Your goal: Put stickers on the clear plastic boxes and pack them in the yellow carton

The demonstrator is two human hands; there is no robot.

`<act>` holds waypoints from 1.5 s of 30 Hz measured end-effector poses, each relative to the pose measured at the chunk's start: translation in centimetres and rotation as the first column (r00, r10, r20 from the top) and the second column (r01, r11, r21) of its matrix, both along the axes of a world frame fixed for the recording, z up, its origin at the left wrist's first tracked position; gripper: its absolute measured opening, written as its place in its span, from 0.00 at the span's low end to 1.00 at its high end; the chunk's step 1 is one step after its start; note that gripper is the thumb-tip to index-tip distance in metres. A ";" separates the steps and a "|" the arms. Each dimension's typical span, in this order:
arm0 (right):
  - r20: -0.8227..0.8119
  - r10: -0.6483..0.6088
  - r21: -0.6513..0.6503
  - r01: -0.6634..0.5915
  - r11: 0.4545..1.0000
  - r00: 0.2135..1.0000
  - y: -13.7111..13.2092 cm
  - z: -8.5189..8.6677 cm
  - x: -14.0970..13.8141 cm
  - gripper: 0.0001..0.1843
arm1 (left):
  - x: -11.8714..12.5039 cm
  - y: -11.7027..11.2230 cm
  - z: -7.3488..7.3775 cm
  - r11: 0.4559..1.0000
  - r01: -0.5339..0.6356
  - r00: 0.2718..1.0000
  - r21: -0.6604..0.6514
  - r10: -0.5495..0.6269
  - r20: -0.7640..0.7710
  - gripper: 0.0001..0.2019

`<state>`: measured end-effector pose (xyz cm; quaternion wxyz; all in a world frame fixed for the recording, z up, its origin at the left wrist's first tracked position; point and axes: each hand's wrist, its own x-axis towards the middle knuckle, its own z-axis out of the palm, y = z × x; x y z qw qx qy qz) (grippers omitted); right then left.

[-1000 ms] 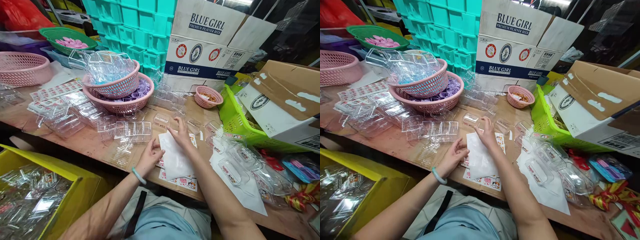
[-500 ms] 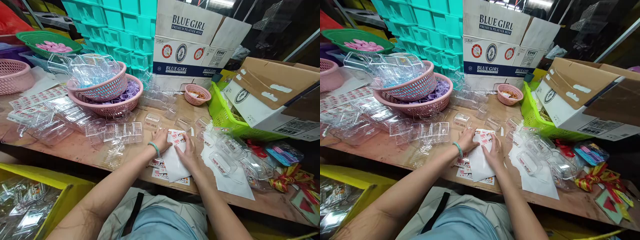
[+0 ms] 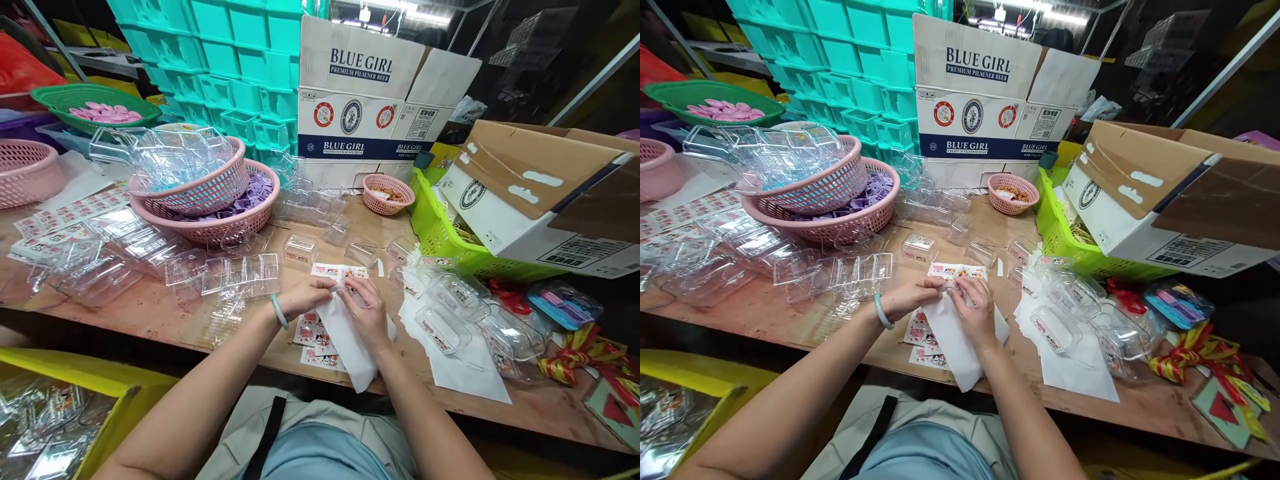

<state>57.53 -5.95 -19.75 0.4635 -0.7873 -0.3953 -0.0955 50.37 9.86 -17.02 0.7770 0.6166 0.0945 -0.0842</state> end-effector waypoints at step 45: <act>-0.597 0.524 -0.138 -0.721 0.679 0.608 -1.1 7.7 7.1 0.52 | -3.3 -0.7 2.2 0.977 -0.185 0.936 -0.108 0.209 0.282 0.25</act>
